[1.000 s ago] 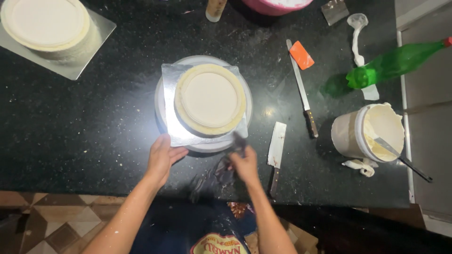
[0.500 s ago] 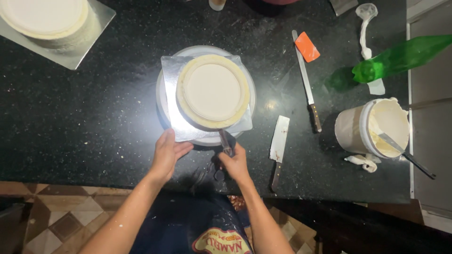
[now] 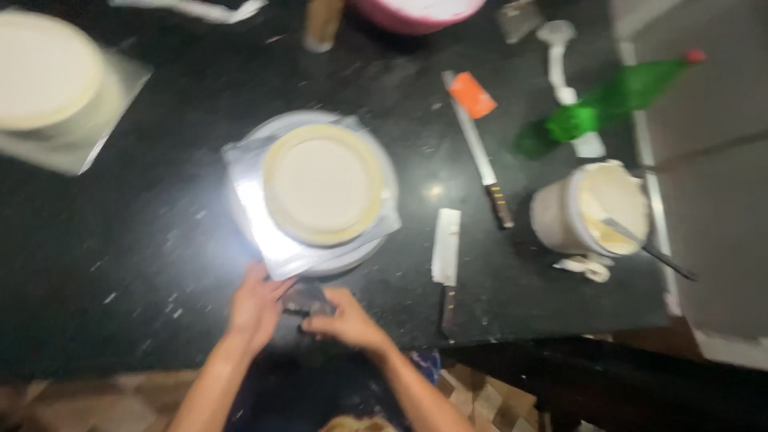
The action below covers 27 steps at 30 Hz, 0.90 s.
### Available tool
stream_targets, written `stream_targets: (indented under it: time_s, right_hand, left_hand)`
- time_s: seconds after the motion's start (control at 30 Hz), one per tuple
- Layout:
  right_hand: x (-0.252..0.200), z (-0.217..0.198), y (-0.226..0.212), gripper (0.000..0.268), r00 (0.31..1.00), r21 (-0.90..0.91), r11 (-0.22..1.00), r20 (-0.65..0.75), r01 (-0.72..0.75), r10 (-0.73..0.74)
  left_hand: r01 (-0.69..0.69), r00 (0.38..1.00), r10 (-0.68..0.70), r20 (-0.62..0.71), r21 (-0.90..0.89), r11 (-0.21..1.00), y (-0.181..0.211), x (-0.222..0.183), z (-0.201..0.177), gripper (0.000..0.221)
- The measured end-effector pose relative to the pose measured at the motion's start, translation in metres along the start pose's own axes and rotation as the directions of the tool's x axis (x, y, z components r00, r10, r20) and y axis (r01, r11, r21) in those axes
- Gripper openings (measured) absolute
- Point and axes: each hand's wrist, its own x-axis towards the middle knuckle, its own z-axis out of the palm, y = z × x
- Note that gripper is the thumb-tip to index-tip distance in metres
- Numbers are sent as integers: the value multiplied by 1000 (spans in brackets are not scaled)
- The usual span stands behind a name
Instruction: The person trims the edges of a round cake on a turntable using a metal spatula, rotating the cake and scraping off excess frosting. They wipe the spatula with a cloth between passes and repeat the trimming process.
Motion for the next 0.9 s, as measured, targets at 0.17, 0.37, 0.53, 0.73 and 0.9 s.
stream_targets:
  time_s: [0.17, 0.37, 0.53, 0.73, 0.9]
  right_hand:
    - [-49, -31, -24, 34, 880, -352, 843, -96, 408, -466]
    - [-79, -104, -16, 39, 879, -544, 839, -408, -15, -248]
    - [-73, -204, 16, 28, 755, -501, 852, -615, -152, -228]
    - [-47, -289, 15, 49, 664, -451, 828, -736, -334, -134]
    - [-5, -375, 51, 69, 450, -747, 652, -629, -126, -634]
  left_hand:
    - [88, 993, -82, -82, 68, 994, 26, -23, 13, 68]
    - [119, 969, -87, -230, 128, 985, 17, -38, 10, 73]
    - [124, 957, -95, -276, 90, 988, -21, -10, -35, 75]
    - [218, 910, -132, -392, 182, 959, -44, 15, -80, 71]
    - [86, 914, -33, -404, 112, 990, -28, -5, -43, 68]
